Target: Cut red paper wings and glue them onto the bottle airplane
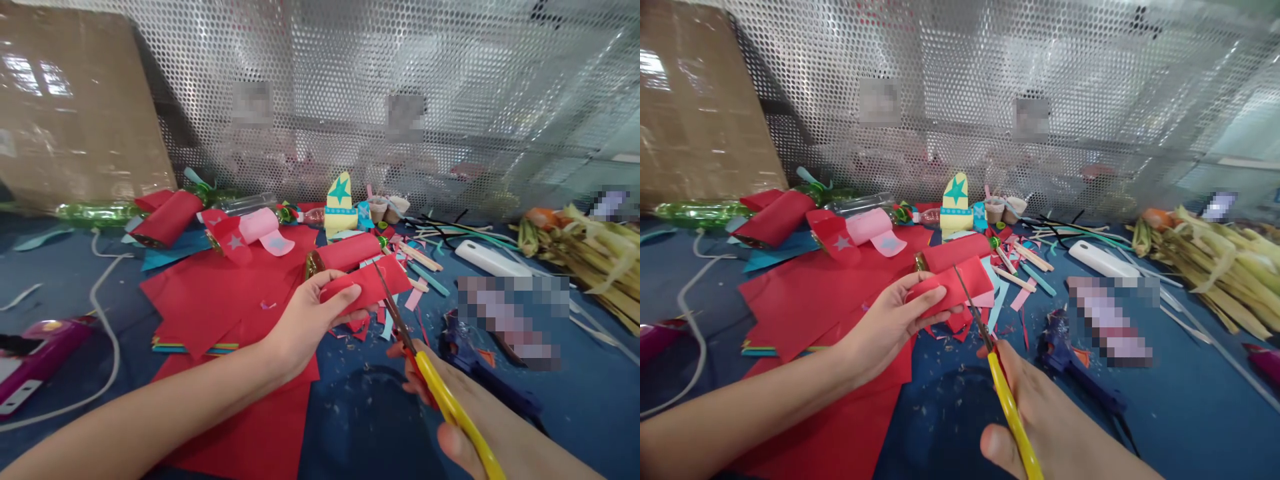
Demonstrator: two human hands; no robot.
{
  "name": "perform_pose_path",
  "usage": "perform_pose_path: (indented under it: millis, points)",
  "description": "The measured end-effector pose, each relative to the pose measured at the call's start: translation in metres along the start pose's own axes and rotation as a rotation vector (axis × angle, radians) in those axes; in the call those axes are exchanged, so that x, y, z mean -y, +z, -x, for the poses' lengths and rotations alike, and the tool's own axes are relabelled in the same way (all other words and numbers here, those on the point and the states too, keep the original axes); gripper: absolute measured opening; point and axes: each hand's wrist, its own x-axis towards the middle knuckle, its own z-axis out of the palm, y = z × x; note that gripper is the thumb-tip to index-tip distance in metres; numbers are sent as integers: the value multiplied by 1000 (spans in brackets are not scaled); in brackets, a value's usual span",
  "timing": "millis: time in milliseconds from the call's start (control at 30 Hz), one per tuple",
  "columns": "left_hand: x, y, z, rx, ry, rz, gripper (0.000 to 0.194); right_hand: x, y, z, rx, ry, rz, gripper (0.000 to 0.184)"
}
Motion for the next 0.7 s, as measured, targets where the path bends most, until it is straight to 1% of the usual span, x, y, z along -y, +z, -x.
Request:
perform_pose_path:
  millis: [67,133,267,400,700]
  points:
    - [1,0,0,6,-4,-1,21,3,-1,-5,34,-73,37,70]
    - [1,0,1,0,-3,-1,21,7,-1,-10,61,-106,52,72]
    - [2,1,1,-19,-3,0,24,15,-1,-14,62,-76,26,72]
    - [2,3,2,-24,0,-1,24,16,0,-13,53,-41,0,73]
    - [2,3,2,-28,9,-27,23,20,-3,-16,45,-120,101,72]
